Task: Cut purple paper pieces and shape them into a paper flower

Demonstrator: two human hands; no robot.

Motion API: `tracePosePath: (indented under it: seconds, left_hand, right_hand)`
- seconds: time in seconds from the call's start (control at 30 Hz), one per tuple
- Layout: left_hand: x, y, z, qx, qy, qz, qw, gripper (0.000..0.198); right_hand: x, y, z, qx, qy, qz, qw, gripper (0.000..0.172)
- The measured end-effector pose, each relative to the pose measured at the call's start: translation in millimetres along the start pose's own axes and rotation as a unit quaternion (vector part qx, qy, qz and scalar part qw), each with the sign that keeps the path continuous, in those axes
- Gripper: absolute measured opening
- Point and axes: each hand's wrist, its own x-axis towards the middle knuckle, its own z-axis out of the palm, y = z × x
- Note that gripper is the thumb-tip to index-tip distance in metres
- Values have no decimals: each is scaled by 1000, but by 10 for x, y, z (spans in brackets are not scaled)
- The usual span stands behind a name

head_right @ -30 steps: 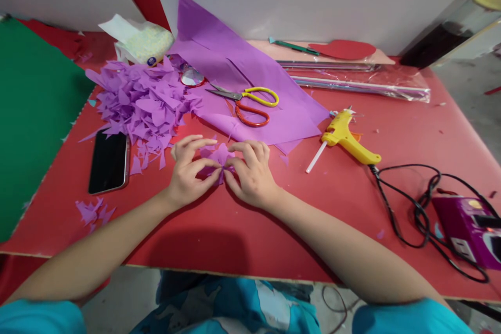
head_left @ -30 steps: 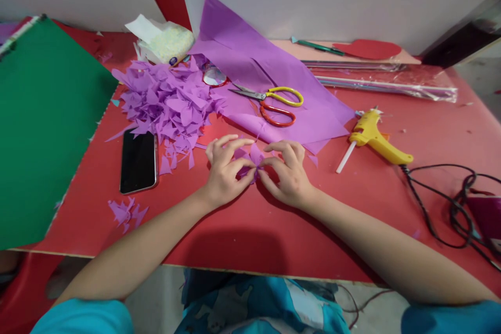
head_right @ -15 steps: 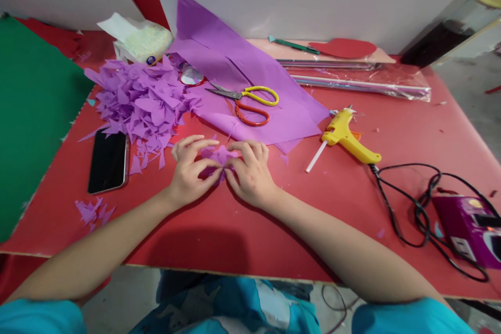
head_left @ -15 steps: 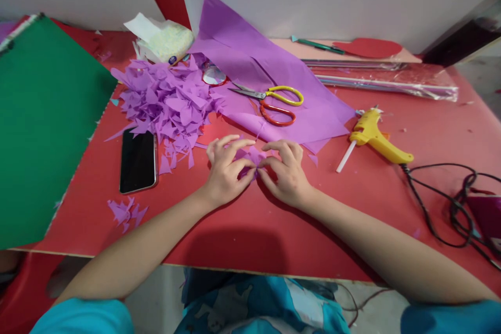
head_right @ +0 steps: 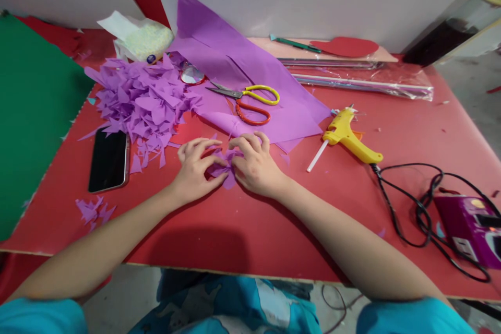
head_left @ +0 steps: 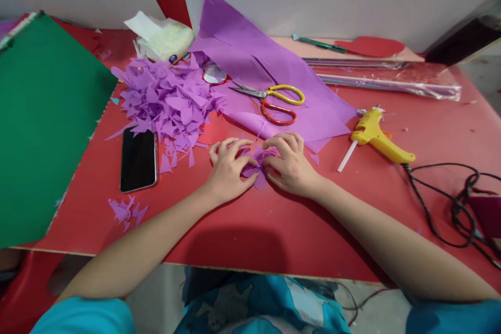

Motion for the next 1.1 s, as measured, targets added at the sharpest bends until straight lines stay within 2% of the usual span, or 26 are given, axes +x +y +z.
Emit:
tracePosePath:
  seconds: [0.33,0.5,0.63,0.97,1.1]
  left_hand:
    - [2,-6,6,7,24,27,999,8]
    - [1,8,38,34,55,66,996,9]
    - [10,32,57,42,66,65,995,9]
    - [36,32,39,18,20,24,999,9]
    - [43,28,41,9,8,15,1000,9]
  right_hand:
    - [5,20,-37,18,-43,0,999,10]
    - [-5,12,-25,39,-41,29,998,8]
    - [-4,-9,-18,59,-39,38,997,8]
    - [-4,-33,-74,53,-67,70,994,4]
    - [-20,11,-134,58,-44,82,994,9]
